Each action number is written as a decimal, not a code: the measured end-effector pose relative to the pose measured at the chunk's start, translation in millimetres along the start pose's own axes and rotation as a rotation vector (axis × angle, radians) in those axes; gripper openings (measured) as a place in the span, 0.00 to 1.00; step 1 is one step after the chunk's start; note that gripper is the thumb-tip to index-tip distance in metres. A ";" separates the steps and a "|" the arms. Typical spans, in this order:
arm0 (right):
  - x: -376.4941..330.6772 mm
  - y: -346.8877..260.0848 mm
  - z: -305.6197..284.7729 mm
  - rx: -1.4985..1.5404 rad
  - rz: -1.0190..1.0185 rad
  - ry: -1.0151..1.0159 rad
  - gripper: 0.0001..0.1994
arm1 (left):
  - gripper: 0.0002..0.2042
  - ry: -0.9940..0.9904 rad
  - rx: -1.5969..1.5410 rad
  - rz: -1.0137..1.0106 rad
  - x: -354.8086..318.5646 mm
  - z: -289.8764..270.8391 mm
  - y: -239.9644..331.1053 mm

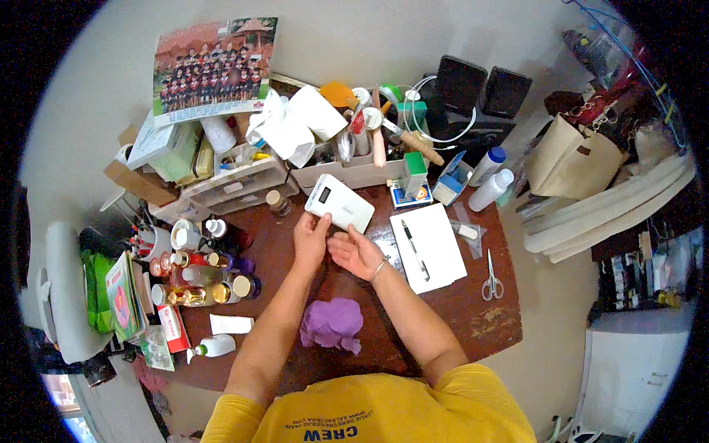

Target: The person wipes down various cosmetic bottles, a power bank, and containers using a purple cloth on a desk, at one point spraying a bottle into the air away from the desk.

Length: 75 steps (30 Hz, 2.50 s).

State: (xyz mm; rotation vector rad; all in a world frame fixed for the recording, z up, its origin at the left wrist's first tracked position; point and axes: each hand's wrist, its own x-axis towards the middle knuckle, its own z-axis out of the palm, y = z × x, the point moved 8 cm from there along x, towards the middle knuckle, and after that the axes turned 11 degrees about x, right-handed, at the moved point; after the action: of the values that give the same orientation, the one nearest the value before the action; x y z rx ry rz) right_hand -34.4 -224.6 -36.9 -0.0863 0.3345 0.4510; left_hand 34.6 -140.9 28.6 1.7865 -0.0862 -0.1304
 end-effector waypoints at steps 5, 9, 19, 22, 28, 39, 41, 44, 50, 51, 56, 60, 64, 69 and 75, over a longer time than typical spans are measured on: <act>-47.1 -101.1 -11.0 -1.303 -0.805 0.583 0.17 | 0.16 -0.102 0.135 0.148 15.6 10.1 19.9; -40.5 -107.7 41.0 -1.589 -0.925 0.397 0.34 | 0.18 -0.244 0.137 0.135 24.3 26.5 10.6; 11.4 -135.9 29.0 -1.485 -0.894 0.425 0.20 | 0.22 -0.133 0.044 0.091 53.4 36.6 4.9; 17.9 -140.2 27.9 -1.497 -0.959 0.439 0.21 | 0.23 -0.050 -0.062 0.036 52.3 39.3 -4.3; 22.5 -146.4 18.9 -1.462 -0.846 0.385 0.21 | 0.29 -0.209 -0.140 0.004 36.4 47.9 -17.3; 11.4 -139.8 31.0 -1.411 -0.995 0.323 0.26 | 0.31 -0.177 -0.033 -0.033 20.9 31.8 -23.1; 0.9 -133.2 13.4 -1.224 -1.034 0.364 0.27 | 0.29 0.031 0.105 -0.010 16.2 1.6 -45.2; -16.3 -119.9 -3.1 -1.318 -1.078 0.444 0.26 | 0.28 0.343 0.286 -0.009 15.1 -61.1 -66.3; -34.3 -66.4 11.3 -1.517 -0.991 0.399 0.19 | 0.35 0.459 0.703 -0.055 53.8 -106.3 -54.8; -36.4 -51.9 21.7 -1.601 -0.979 0.391 0.17 | 0.36 0.450 0.792 -0.080 60.8 -106.9 -53.1; -53.3 62.5 54.3 -1.949 -0.631 -0.207 0.16 | 0.30 0.329 0.831 -0.086 79.2 -104.2 -62.7; -80.3 147.5 18.8 -2.346 -0.412 -0.426 0.23 | 0.26 0.386 0.500 -0.003 49.5 -113.6 -64.4; -41.9 144.7 -11.9 -2.512 -0.467 -0.263 0.25 | 0.25 0.357 0.336 -0.028 -18.7 -126.0 -42.8; 70.2 43.3 28.0 -2.394 -0.780 0.148 0.23 | 0.26 0.312 0.176 -0.016 -55.0 -134.2 -32.1; 79.7 21.5 63.6 -2.310 -0.800 0.262 0.28 | 0.26 0.249 0.144 -0.047 -85.4 -137.8 -37.2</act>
State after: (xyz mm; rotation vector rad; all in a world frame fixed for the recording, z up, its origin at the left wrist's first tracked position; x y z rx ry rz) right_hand 42.5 -162.5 -4.0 -2.4445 -0.1528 -0.2034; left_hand -31.8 11.6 25.3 1.9351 0.1278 0.0666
